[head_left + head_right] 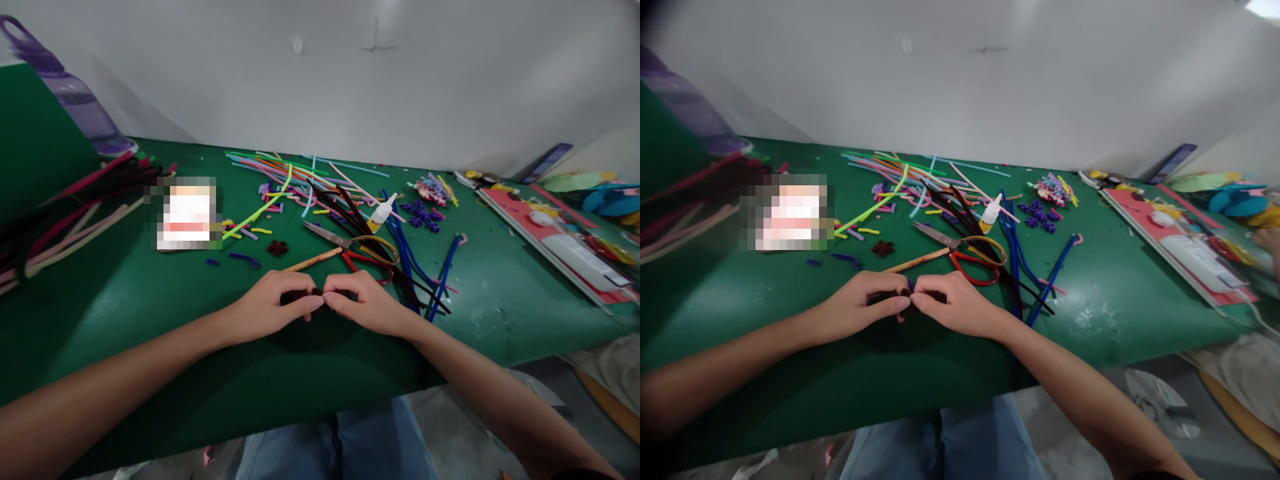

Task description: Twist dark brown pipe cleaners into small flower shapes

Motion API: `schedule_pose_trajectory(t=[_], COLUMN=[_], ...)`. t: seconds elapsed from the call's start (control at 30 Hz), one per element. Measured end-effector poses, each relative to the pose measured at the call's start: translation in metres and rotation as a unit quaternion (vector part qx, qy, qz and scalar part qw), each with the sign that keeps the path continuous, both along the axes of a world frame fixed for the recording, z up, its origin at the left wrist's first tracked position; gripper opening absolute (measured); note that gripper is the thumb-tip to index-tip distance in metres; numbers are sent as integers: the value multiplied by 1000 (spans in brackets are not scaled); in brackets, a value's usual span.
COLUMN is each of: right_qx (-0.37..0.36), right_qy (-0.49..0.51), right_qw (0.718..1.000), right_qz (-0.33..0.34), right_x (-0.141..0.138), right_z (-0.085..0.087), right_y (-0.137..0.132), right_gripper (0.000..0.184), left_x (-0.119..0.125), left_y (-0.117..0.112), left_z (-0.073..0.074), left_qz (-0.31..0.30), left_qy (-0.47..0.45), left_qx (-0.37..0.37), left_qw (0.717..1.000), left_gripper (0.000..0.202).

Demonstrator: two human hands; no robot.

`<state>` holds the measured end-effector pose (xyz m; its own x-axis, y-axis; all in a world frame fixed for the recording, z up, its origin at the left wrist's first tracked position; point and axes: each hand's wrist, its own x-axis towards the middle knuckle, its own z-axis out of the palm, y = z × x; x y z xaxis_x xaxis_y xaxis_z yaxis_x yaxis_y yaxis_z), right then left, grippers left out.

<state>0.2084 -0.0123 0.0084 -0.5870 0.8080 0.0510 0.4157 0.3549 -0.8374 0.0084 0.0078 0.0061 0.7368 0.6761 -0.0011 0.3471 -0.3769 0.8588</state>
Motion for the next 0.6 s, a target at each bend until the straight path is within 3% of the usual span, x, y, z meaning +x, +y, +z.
schedule_pose_trajectory(t=[0.6], right_qx=[18], right_qy=[-19], right_qw=[1000], right_qz=[7], right_x=[-1], right_z=[-2], right_y=[0], right_gripper=[20], left_x=[0], left_y=[-1], left_z=[-1], left_qz=[-28], left_qy=[-2], left_qx=[49], left_qw=[998], left_gripper=[31])
